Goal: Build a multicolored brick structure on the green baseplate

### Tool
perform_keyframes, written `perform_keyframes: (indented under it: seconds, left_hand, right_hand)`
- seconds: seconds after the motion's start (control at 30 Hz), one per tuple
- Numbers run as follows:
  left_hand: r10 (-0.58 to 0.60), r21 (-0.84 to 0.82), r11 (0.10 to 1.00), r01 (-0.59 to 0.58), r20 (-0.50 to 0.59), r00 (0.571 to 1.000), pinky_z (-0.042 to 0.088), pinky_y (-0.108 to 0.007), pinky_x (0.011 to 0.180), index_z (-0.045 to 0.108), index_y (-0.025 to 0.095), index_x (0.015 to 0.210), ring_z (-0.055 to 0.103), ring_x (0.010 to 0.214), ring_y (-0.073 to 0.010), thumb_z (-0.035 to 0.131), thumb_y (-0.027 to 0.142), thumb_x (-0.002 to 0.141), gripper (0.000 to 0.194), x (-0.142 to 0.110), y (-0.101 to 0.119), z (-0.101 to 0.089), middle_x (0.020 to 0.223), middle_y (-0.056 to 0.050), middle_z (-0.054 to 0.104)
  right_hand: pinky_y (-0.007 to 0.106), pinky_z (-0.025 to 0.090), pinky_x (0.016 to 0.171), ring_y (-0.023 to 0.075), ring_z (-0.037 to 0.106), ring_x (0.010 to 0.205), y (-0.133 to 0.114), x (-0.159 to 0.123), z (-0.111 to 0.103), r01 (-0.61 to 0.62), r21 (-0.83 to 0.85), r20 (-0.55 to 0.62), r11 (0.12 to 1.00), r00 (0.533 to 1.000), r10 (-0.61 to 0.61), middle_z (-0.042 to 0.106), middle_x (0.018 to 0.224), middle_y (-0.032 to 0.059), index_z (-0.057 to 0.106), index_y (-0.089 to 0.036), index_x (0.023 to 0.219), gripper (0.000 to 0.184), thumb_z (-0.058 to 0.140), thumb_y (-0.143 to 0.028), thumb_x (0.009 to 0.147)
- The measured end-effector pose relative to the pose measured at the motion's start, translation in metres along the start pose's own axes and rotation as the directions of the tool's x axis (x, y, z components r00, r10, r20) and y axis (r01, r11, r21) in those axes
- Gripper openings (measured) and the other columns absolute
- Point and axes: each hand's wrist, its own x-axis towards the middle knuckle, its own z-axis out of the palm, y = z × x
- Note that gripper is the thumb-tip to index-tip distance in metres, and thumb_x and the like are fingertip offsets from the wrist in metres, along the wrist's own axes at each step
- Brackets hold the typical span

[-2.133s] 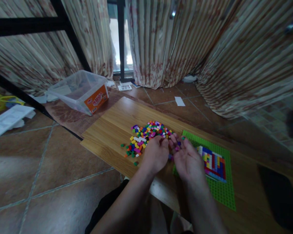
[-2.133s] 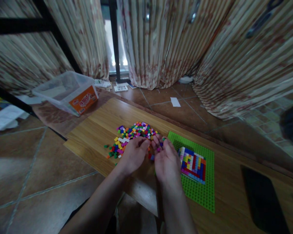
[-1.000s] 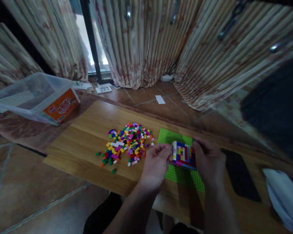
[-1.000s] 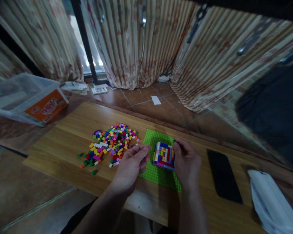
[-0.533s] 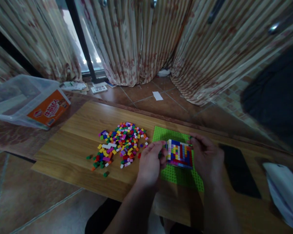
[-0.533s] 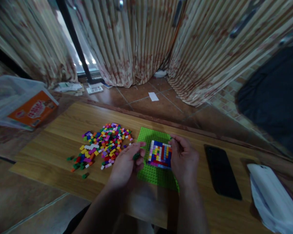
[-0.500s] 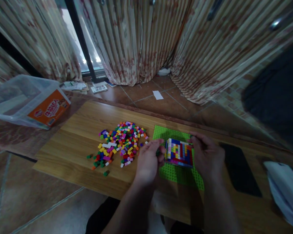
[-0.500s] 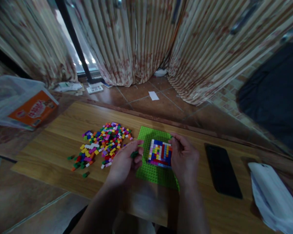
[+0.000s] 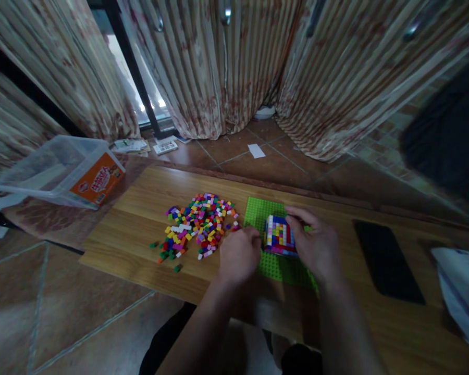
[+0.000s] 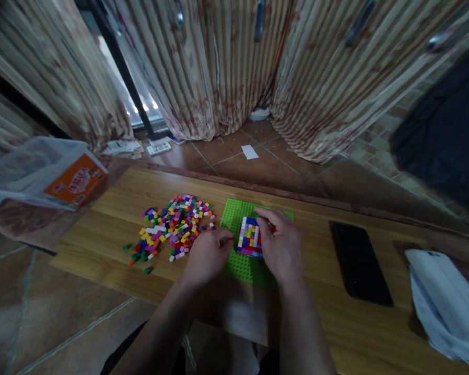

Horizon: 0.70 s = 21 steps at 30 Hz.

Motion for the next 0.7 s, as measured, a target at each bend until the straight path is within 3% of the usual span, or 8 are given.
perform_keyframes:
  seconds: [0.17,0.4,0.57,0.63,0.7]
  left_hand:
    - [-0.053,0.199,0.978,0.063,-0.054,0.997,0.044,-0.031,0.067,0.072,0.021,0.093,0.068,0.079,-0.0251,0.042,0.018,0.089,0.030,0.002,0.003,-0.001,0.084,-0.011,0.073]
    - [-0.121,0.149,0.978,0.144,-0.157,0.980,0.039,-0.030,0.063,0.069,0.019,0.091,0.067,0.075,-0.0236,0.042,0.020,0.090,0.027,0.001,-0.004,-0.025,0.081,-0.010,0.073]
    - [-0.082,-0.213,0.976,0.054,-0.124,0.989,0.035,-0.026,0.060,0.068,0.018,0.081,0.057,0.063,-0.0153,0.050,0.023,0.087,0.020,-0.001,-0.004,-0.028,0.071,-0.004,0.066]
    - [-0.075,-0.453,0.891,0.020,-0.103,0.992,0.035,-0.024,0.059,0.068,0.017,0.077,0.052,0.061,-0.0129,0.054,0.025,0.085,0.018,-0.001,-0.004,-0.027,0.069,-0.002,0.064]
    - [-0.130,-0.696,0.717,0.036,-0.083,0.988,0.034,-0.023,0.056,0.067,0.016,0.075,0.048,0.059,-0.0111,0.059,0.028,0.083,0.017,-0.001,-0.004,-0.026,0.066,-0.001,0.061]
  right_hand:
    - [0.042,0.045,0.090,0.0236,0.061,0.093,0.003,0.005,0.010,0.065,-0.049,0.029,0.997,0.998,-0.063,0.072,0.090,0.0032,0.075,-0.029,0.105,0.026,0.061,-0.028,0.084]
    - [0.042,0.046,0.089,0.0230,0.062,0.091,0.002,0.007,0.014,0.100,-0.107,0.058,0.989,0.994,-0.094,0.071,0.090,0.0032,0.073,-0.029,0.108,0.027,0.059,-0.029,0.086]
    - [0.041,0.047,0.089,0.0224,0.063,0.092,0.000,0.007,0.015,0.106,-0.140,0.088,0.984,0.992,-0.094,0.071,0.090,0.0037,0.073,-0.027,0.109,0.028,0.059,-0.031,0.086]
    - [0.041,0.048,0.089,0.0226,0.063,0.092,-0.001,0.008,0.016,0.093,-0.156,0.098,0.983,0.992,-0.078,0.071,0.091,0.0039,0.073,-0.027,0.108,0.028,0.058,-0.032,0.085]
    - [0.041,0.048,0.089,0.0227,0.063,0.093,-0.001,0.009,0.015,0.070,-0.174,0.111,0.982,0.992,-0.051,0.071,0.093,0.0041,0.073,-0.027,0.108,0.028,0.058,-0.033,0.085]
